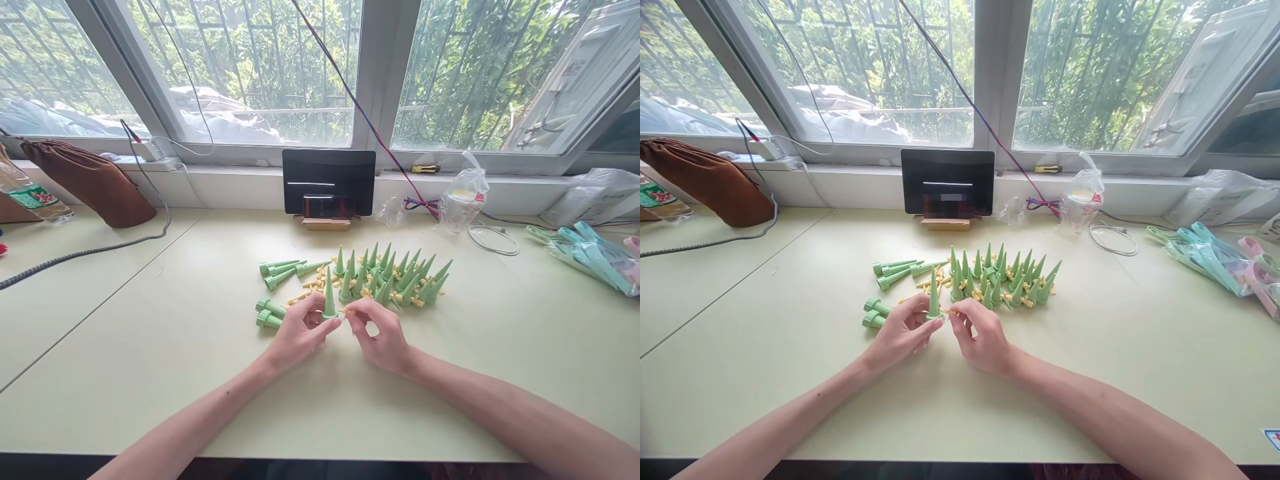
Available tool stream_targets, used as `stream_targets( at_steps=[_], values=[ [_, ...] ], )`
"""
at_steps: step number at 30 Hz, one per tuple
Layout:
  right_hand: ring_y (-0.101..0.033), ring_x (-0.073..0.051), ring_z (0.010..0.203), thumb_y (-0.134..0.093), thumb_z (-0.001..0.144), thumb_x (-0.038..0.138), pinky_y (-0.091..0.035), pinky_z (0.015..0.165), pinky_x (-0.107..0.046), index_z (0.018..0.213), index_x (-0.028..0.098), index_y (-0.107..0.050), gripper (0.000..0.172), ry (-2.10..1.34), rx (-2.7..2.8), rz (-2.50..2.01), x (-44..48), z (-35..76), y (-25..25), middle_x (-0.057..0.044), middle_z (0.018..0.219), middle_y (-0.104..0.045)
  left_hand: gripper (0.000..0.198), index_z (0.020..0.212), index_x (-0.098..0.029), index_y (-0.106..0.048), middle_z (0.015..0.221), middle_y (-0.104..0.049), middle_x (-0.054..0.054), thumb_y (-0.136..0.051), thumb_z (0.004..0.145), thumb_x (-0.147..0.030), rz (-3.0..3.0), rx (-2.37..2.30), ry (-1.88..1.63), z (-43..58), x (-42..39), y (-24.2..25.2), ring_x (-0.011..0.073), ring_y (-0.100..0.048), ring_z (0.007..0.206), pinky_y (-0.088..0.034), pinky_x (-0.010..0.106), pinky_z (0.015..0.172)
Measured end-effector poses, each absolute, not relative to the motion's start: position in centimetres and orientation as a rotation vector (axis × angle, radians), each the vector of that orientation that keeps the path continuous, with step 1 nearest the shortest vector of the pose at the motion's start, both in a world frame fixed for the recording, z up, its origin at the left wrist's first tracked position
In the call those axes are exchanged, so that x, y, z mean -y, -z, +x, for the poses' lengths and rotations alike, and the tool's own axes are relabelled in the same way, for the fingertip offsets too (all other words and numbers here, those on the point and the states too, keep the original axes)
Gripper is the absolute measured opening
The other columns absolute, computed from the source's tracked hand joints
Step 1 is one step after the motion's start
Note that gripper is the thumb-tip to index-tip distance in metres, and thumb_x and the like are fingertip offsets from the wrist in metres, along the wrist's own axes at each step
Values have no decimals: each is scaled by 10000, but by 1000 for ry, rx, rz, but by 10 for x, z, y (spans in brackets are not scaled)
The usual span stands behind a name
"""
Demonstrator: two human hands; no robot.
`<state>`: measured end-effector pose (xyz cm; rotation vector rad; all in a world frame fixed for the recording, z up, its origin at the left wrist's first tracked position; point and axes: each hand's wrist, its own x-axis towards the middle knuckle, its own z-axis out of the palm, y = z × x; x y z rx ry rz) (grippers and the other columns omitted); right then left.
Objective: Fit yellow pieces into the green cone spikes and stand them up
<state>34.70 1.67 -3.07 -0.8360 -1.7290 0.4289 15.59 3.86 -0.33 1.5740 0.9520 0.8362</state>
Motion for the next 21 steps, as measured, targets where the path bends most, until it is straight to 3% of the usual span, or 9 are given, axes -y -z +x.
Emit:
stream_targets(
  at_steps=[10, 21],
  values=[
    [-584, -112, 620, -509, 979, 150, -502, 564, -241, 1045, 207, -600, 126, -467, 1747, -789, -17, 348, 31, -35, 858, -642, 265, 1004, -205, -586, 776, -590, -21, -695, 869, -405, 1554, -896, -797, 157, -38, 1, 91, -550, 499, -467, 213, 443],
    [-575, -105, 585, -477, 1007, 168, -490, 553, -237, 1051, 200, -585, 121, -560, 1745, -810, -22, 349, 40, -27, 831, -633, 243, 967, -187, -604, 694, -524, -51, -695, 869, -390, 1577, -915, -827, 155, -39, 4, 76, -530, 466, -478, 205, 439]
  ],
)
